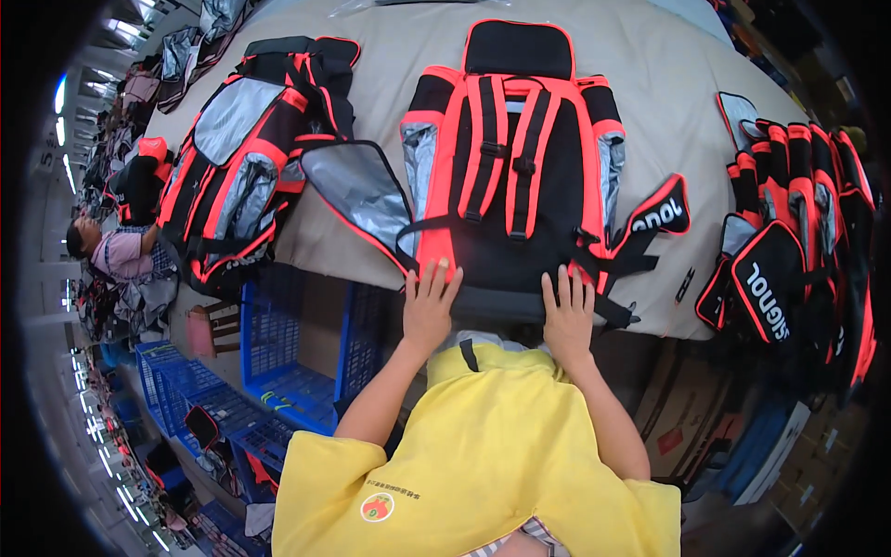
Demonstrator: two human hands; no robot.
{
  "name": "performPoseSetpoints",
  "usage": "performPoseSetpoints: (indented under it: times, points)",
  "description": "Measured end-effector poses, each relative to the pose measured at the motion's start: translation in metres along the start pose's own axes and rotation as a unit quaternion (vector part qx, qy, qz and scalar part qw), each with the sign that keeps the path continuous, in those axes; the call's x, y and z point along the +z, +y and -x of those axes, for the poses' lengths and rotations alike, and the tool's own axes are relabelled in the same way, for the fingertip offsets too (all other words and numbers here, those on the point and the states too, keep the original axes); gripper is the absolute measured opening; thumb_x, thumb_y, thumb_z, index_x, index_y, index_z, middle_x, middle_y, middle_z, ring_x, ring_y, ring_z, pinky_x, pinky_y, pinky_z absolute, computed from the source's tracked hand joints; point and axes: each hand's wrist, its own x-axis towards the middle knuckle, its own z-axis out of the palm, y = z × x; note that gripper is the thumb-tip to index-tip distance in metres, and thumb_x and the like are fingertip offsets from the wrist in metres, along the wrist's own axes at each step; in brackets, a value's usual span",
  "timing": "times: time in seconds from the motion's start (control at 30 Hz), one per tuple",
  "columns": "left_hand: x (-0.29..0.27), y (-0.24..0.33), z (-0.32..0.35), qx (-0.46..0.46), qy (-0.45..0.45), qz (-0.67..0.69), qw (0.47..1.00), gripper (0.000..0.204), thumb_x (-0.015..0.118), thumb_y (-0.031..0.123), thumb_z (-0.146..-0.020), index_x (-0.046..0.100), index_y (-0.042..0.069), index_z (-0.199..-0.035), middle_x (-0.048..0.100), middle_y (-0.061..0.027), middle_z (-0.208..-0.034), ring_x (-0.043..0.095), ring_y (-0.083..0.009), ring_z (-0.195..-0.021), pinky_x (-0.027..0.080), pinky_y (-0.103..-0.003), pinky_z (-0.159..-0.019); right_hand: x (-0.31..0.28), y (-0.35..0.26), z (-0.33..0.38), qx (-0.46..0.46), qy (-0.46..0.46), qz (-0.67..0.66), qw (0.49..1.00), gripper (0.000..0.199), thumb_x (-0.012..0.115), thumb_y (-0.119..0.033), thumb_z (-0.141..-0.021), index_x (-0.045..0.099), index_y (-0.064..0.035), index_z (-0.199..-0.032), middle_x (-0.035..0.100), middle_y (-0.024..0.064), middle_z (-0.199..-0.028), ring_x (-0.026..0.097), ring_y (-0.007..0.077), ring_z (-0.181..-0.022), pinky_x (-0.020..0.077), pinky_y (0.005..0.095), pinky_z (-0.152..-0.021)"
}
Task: Checking the zippers, straps, and interior of bright orange and black Rossignol backpacks in a factory setting.
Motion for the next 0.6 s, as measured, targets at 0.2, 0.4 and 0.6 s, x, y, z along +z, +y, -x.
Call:
performPoseSetpoints:
  times: [0.2, 0.4, 0.6]
  points:
    - [0.005, 0.026, 0.010, -0.144, 0.089, 0.020, 0.985, 0.077, 0.063, 0.008, -0.082, 0.045, 0.005, -0.157, 0.032, -0.0319, -0.163, 0.026, -0.0533, -0.154, 0.026, -0.063, -0.124, -0.010, 0.005, -0.008, -0.029, 0.015, -0.008, 0.999, 0.068, 0.062, -0.008, -0.084, 0.053, -0.0070, -0.151, 0.041, 0.0211, -0.161, 0.038, 0.0437, -0.150, 0.0263, 0.0599, -0.123]
    - [0.014, 0.076, 0.049, -0.118, 0.090, 0.096, 0.984, 0.069, 0.063, 0.012, -0.086, 0.048, 0.003, -0.153, 0.040, -0.0316, -0.160, 0.035, -0.0486, -0.152, 0.035, -0.064, -0.119, -0.019, -0.001, -0.005, -0.027, 0.009, -0.007, 1.000, 0.074, 0.064, -0.007, -0.081, 0.051, -0.0076, -0.154, 0.038, 0.0208, -0.164, 0.035, 0.0438, -0.151, 0.0265, 0.0598, -0.122]
    - [0.020, 0.064, 0.049, -0.117, 0.055, 0.012, 0.992, 0.068, 0.067, 0.017, -0.084, 0.055, 0.014, -0.151, 0.046, -0.0235, -0.159, 0.040, -0.0374, -0.151, 0.037, -0.067, -0.111, -0.024, -0.012, -0.008, -0.014, -0.056, -0.053, 0.997, 0.097, 0.085, -0.030, -0.072, 0.045, -0.0117, -0.158, 0.032, 0.0243, -0.167, 0.027, 0.0451, -0.156, 0.0221, 0.0666, -0.122]
